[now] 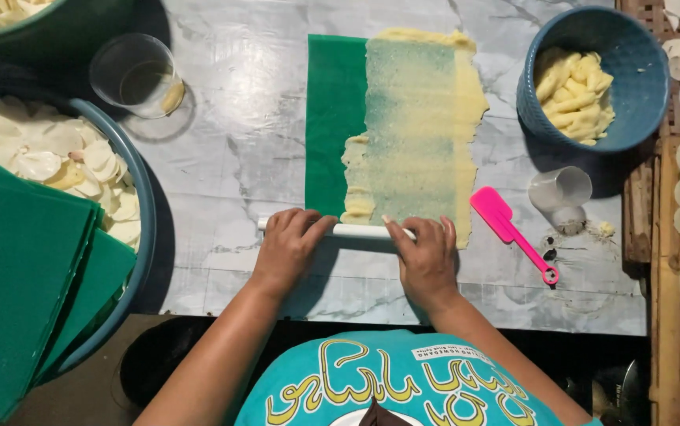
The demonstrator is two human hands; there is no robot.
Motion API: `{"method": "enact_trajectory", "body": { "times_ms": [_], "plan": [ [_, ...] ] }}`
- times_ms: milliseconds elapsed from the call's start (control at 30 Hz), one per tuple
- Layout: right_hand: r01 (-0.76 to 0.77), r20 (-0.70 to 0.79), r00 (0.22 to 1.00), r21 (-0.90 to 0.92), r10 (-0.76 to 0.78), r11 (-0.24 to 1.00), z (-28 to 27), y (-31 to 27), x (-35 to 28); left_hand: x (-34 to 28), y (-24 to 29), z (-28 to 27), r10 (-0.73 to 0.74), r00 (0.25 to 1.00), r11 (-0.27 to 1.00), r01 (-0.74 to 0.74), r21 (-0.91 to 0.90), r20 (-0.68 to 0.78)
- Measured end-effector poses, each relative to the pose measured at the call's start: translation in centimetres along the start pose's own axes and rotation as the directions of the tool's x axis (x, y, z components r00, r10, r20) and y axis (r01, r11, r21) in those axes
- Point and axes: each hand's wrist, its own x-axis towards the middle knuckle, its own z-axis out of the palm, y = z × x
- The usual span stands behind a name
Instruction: Rolling out small portions of dough into very thin sheets using a rolling pin on a mat
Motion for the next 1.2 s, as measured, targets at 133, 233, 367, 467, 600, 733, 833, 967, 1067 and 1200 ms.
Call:
{"method": "enact_trajectory", "body": {
  "times_ms": [133,233,367,467,600,733,833,967,1067,1200],
  "plan": [
    [-0.022,0.02,1.0,-0.053,0.024,0.998,-0.4,-0.3,1.6,1.8,0.3,0.8,-0.073,0.997,0.996,0.075,-0.055,0.038],
    [-0.144,0.25,0.959,0.016,0.136,0.989,-0.2,-1.3,4.2,5.7,1.2,-2.0,-0.186,0.957,0.98,0.198,-0.033,0.221],
    [-0.243,0.268,0.929,-0.081,0.256,0.967,1.1,0.2,11.2,11.5,-0.4,-1.3,-0.328,0.896,0.943,0.33,0.044,0.3],
    [-0.341,0.375,0.856,-0.109,0.356,0.934,1.5,1.3,15.8,14.7,-2.3,-0.2,-0.392,0.865,0.917,0.395,0.059,0.311],
    [-0.318,0.409,0.852,-0.089,0.326,0.944,0.4,0.4,13.9,13.2,-1.1,-0.4,-0.393,0.868,0.917,0.396,0.054,0.304],
    [-0.214,0.314,0.925,-0.031,0.212,0.976,-1.1,-1.7,6.4,6.7,1.4,-0.5,-0.347,0.91,0.937,0.344,0.054,0.225],
    [-0.181,0.305,0.936,-0.023,0.179,0.983,-1.5,-2.3,2.5,3.4,3.2,-0.8,-0.349,0.906,0.936,0.349,0.044,0.238],
    [-0.213,0.391,0.9,0.013,0.191,0.977,-0.8,-1.1,4.0,4.8,2.5,-0.3,-0.392,0.879,0.918,0.392,0.057,0.271],
    [-0.228,0.375,0.903,0.012,0.207,0.973,0.5,0.6,7.9,8.6,0.9,1.0,-0.424,0.88,0.906,0.415,0.088,0.214],
    [-0.245,0.43,0.875,0.001,0.221,0.969,-1.1,0.4,10.0,11.1,0.6,1.0,-0.486,0.843,0.873,0.48,0.086,0.232]
  ]
}}
